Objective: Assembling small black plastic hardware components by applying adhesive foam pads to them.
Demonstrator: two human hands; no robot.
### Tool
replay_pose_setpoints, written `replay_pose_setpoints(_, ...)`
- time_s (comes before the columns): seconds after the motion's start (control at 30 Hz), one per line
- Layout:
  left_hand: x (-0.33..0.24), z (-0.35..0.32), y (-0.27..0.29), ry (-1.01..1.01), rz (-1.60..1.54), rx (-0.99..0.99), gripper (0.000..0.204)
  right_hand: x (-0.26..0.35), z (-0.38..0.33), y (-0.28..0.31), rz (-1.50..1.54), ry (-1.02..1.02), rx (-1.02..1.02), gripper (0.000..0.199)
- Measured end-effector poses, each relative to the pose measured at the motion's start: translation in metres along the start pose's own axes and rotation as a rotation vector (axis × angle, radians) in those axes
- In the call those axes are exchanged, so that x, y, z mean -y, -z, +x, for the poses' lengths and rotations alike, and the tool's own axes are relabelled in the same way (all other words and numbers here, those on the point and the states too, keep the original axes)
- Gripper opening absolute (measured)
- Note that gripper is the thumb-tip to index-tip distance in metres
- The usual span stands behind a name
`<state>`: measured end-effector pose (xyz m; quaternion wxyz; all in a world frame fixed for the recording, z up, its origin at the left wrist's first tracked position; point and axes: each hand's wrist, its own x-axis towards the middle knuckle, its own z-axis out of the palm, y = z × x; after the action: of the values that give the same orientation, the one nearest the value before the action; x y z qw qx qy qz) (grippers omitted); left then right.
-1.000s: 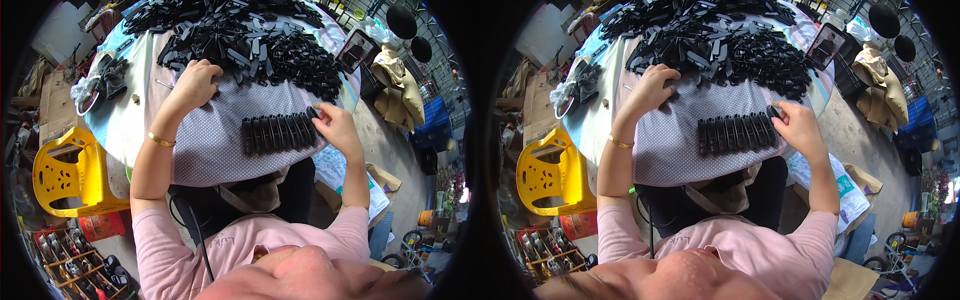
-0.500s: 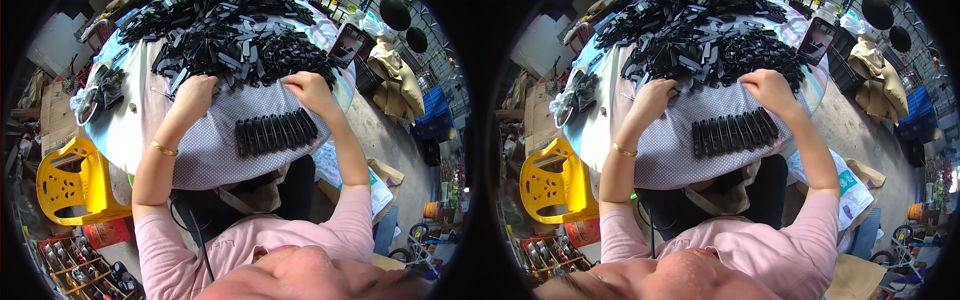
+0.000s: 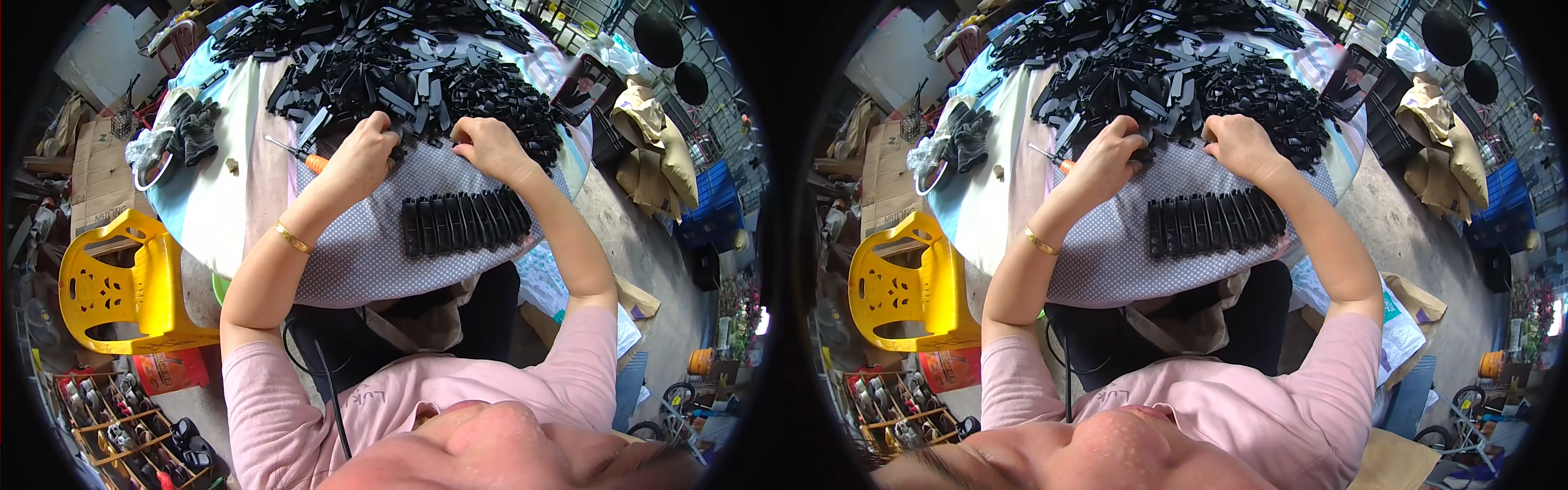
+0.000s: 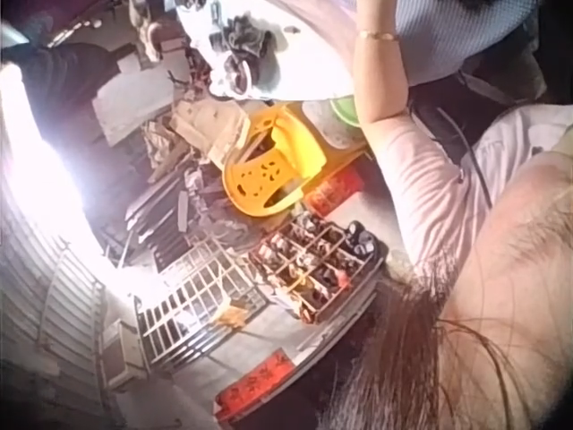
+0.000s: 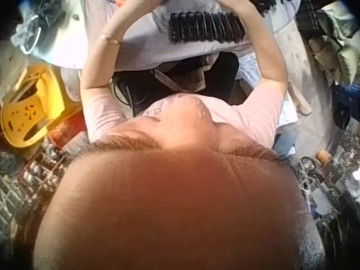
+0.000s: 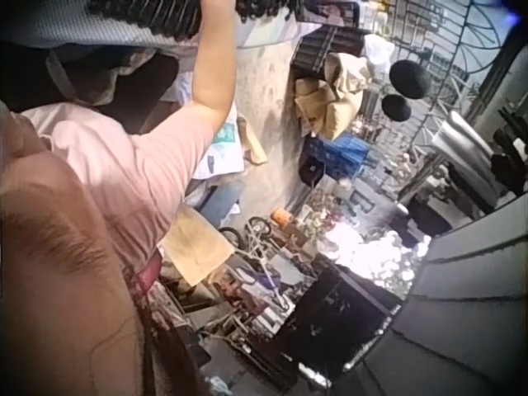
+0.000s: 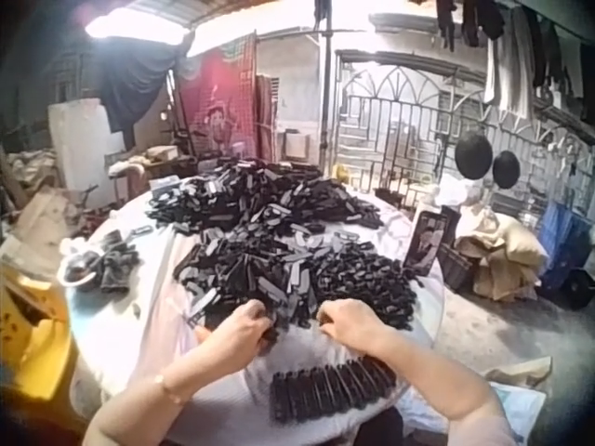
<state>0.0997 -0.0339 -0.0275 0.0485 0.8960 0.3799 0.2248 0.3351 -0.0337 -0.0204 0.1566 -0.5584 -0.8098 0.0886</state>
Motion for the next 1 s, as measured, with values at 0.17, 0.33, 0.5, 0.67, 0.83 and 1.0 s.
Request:
replay_pose_setpoints(0.17,-0.017,0.006,0.013,0.027,-0.147,-0.151,0.035,-0.004,-0.012,0.002,0.049,0.051,-0.104,0.019)
replay_pose_setpoints(0.33,-0.021,0.002,0.011,0.025,-0.236,-0.138,0.036,0.025,-0.021,0.020,0.499,0.249,-0.319,0.010)
replay_pose_setpoints(0.5,-0.025,0.006,0.007,0.026,-0.687,-0.101,0.045,0.047,-0.030,0.016,0.319,0.464,-0.367,0.020)
replay_pose_setpoints(0.67,-0.004,0.011,0.014,0.150,-1.689,-0.036,0.043,0.064,-0.030,0.023,0.508,0.327,-0.468,0.017)
replay_pose_setpoints(0.83,-0.014,0.007,0.004,0.209,-1.777,0.008,0.041,0.065,-0.025,0.025,0.462,0.397,-0.645,0.017)
replay_pose_setpoints(1.0,-0.015,0.007,0.002,0.183,-1.754,0.007,0.040,0.068,-0.021,0.020,0.238,0.490,-0.739,0.015)
